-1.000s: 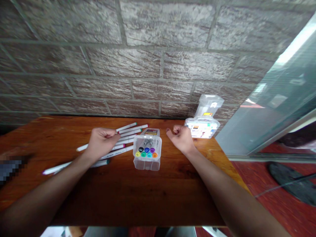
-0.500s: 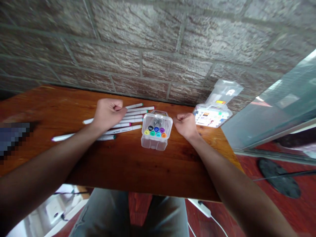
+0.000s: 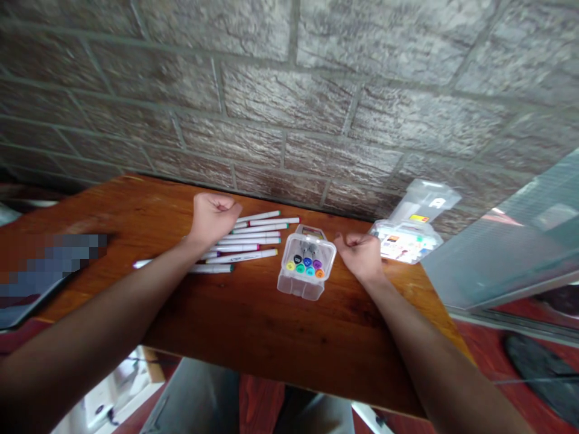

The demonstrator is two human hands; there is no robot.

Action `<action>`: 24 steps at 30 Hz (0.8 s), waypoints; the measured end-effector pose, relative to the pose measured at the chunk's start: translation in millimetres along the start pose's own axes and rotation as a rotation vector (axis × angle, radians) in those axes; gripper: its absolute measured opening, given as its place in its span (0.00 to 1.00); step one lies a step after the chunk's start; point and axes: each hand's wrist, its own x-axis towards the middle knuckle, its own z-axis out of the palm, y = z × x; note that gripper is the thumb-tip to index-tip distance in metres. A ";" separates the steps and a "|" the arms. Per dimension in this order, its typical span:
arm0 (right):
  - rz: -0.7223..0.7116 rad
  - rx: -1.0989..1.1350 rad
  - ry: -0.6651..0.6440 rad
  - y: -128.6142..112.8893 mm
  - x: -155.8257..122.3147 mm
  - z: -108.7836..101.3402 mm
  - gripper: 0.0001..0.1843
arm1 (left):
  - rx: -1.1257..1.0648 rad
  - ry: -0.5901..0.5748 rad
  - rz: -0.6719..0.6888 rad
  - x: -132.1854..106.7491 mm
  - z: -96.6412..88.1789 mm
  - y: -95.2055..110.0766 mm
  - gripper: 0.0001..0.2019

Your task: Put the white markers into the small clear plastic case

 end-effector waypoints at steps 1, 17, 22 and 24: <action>0.007 -0.002 -0.028 2.4 -0.5 0.5 0.16 | -0.005 0.012 -0.015 1.5 -1.4 -1.1 0.22; 0.010 -0.001 -0.204 19.2 -1.4 3.0 0.19 | -0.032 -0.071 -0.123 3.5 -6.7 -0.1 0.21; 0.069 -0.007 -0.205 16.3 -1.6 1.9 0.18 | -0.018 -0.145 -0.102 0.3 -2.2 3.6 0.20; 0.093 -0.005 -0.188 14.7 -1.6 0.6 0.19 | -0.015 -0.174 -0.088 -1.4 0.2 5.9 0.20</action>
